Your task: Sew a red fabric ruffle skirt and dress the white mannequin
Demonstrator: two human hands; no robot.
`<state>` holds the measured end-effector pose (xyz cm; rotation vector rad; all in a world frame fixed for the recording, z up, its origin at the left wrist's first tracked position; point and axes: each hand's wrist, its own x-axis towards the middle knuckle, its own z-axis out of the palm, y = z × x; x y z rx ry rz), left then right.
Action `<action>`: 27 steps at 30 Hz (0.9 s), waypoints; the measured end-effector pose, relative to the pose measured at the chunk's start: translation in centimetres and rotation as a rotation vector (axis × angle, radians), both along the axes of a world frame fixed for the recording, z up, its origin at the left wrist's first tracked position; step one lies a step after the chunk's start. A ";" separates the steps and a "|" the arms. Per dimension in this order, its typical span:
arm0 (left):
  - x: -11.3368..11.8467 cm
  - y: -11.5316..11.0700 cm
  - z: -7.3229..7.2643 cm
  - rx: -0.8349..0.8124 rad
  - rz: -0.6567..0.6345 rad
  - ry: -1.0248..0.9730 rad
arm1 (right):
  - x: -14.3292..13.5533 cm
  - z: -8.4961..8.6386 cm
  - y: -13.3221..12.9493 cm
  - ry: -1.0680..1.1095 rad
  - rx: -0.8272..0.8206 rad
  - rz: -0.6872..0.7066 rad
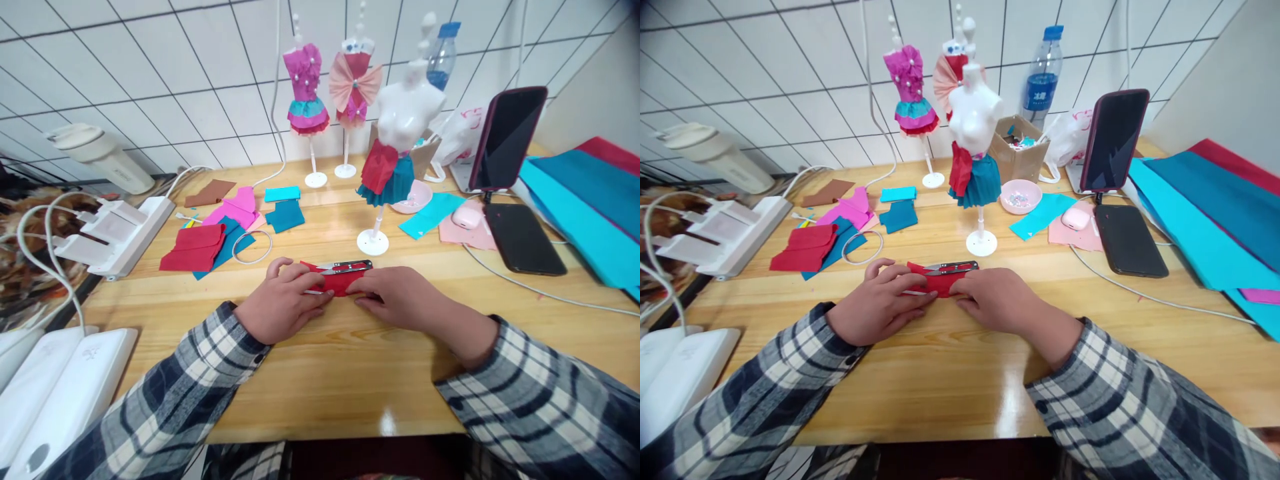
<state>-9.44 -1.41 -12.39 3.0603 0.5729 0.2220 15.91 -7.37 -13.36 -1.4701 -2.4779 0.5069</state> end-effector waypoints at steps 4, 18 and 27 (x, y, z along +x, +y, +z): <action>-0.9 0.7 0.3 -0.056 -0.010 -0.077 | 1.1 -0.2 0.1 0.085 0.049 0.026; -1.8 -1.0 -0.7 -0.027 0.071 -0.011 | 1.7 0.1 0.1 0.134 0.028 0.120; -3.8 0.4 1.0 0.072 0.148 -0.189 | 1.9 -0.3 0.2 0.122 0.021 0.047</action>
